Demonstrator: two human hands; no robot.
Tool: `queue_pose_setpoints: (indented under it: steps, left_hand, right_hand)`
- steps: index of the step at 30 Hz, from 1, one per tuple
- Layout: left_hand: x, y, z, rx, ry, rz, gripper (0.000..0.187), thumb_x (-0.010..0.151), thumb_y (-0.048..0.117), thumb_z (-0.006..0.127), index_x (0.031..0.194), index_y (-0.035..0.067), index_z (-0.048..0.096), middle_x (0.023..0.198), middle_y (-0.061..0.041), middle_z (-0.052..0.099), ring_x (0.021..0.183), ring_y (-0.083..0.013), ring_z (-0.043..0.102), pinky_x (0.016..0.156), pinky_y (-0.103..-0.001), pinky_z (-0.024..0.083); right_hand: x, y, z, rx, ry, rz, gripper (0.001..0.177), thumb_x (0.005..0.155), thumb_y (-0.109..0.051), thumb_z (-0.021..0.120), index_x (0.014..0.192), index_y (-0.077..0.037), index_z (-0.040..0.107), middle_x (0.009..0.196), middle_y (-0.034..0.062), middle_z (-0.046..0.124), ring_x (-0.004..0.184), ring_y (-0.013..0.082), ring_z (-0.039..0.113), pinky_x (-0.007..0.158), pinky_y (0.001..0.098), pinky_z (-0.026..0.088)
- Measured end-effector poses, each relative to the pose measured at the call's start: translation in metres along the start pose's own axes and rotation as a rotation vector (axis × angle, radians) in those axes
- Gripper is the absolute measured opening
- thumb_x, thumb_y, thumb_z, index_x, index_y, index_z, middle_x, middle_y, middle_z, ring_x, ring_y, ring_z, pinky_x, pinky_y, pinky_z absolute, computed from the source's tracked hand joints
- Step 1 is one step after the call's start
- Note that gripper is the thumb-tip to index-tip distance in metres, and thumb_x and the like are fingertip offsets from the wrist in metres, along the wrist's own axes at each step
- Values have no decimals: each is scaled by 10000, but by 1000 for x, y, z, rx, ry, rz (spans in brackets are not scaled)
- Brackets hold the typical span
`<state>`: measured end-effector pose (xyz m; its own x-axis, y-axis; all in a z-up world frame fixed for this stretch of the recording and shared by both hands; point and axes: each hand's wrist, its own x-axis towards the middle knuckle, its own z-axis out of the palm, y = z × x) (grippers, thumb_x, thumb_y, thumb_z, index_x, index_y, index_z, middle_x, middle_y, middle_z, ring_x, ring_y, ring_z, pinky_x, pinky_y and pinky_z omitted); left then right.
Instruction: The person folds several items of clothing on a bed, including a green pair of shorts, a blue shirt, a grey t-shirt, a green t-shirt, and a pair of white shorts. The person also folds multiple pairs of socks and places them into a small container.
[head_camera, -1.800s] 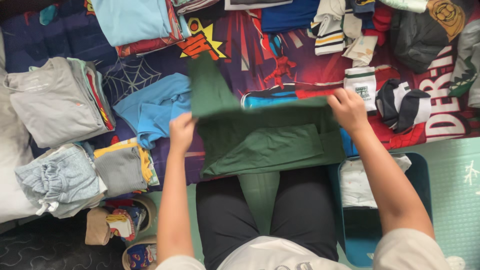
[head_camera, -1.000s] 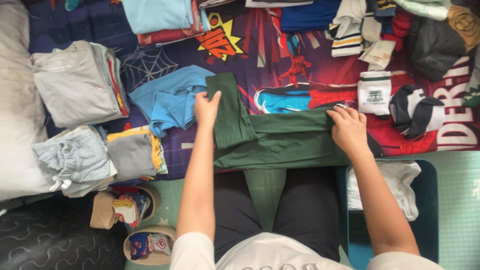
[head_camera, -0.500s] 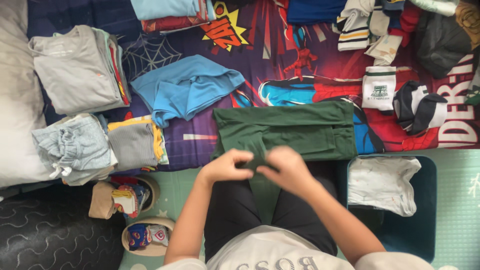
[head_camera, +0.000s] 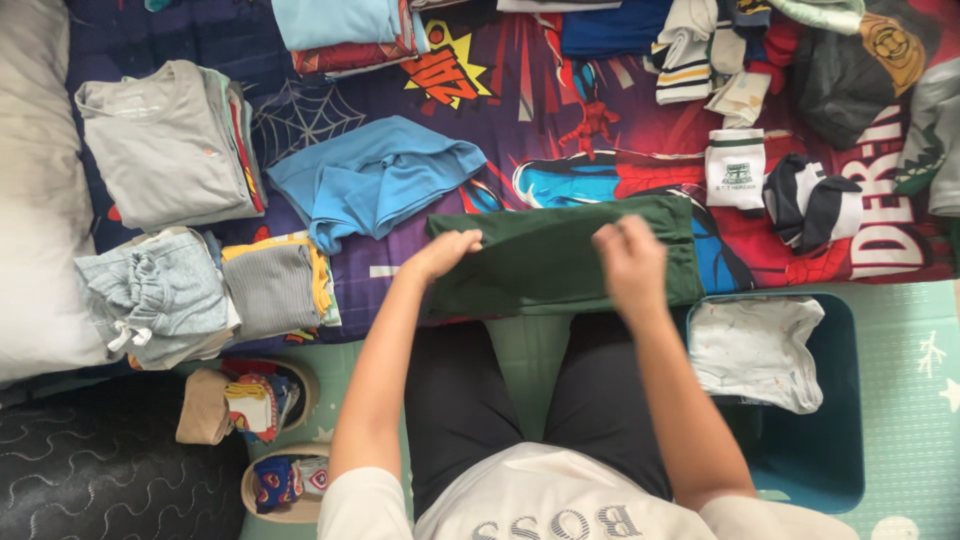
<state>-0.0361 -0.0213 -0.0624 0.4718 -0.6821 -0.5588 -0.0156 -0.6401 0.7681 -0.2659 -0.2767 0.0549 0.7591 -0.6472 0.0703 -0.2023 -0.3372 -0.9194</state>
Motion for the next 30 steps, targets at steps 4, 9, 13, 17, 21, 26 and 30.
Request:
queue_pose_setpoints:
  steps: [4,9,13,17,21,26,30]
  left_hand:
    - [-28,35,-14,416,251,6,400,862,362,699,1148,82,717,1162,-151,736,1139,-309,671,1009,-395,498]
    - [-34,54,11,665,575,197,381,956,335,654,1303,179,650,1416,-40,616,1378,-275,542,1169,-476,393]
    - [-27,38,40,819,586,492,640,934,424,679,1497,167,518,1621,-116,376,1501,-366,319,1179,-563,264]
    - [-27,11,34,877,625,260,736,902,455,651,1536,138,455,1618,-142,330,1481,-363,269,1146,-587,234]
    - [-24,-14,28,836,737,277,601,980,384,635,1510,129,510,1577,-92,451,1442,-319,390,1127,-557,319]
    - [-13,-24,6,635,817,0,324,960,328,708,1237,169,650,1256,-51,605,1242,-314,512,1026,-516,412]
    - [-14,-10,-3,651,793,-96,217,976,303,703,1163,196,677,1249,-22,635,1275,-293,532,1072,-510,414]
  right_hand:
    - [39,63,-4,-276,128,45,206,1032,-222,708,1111,-34,671,878,131,706,761,263,655,693,376,503]
    - [23,80,14,-697,212,-178,518,936,-283,711,1383,-65,564,1368,204,623,1303,375,545,1017,561,422]
    - [4,75,51,-604,-226,-419,663,888,-391,695,1475,-144,510,1565,168,471,1484,377,362,1144,576,278]
    - [16,108,40,-851,-159,-306,651,930,-406,664,1491,-124,491,1575,149,448,1467,341,370,1133,628,273]
    - [42,158,-8,-845,122,-250,530,1081,-295,624,1553,-85,503,1595,139,501,1449,348,477,1123,631,334]
    - [64,173,-43,-594,108,57,306,1046,-265,681,1323,-139,658,1399,102,593,1267,350,541,1064,492,470]
    - [73,152,-33,-819,111,151,297,986,-267,744,1221,-116,646,1343,125,592,1285,355,530,1015,534,419]
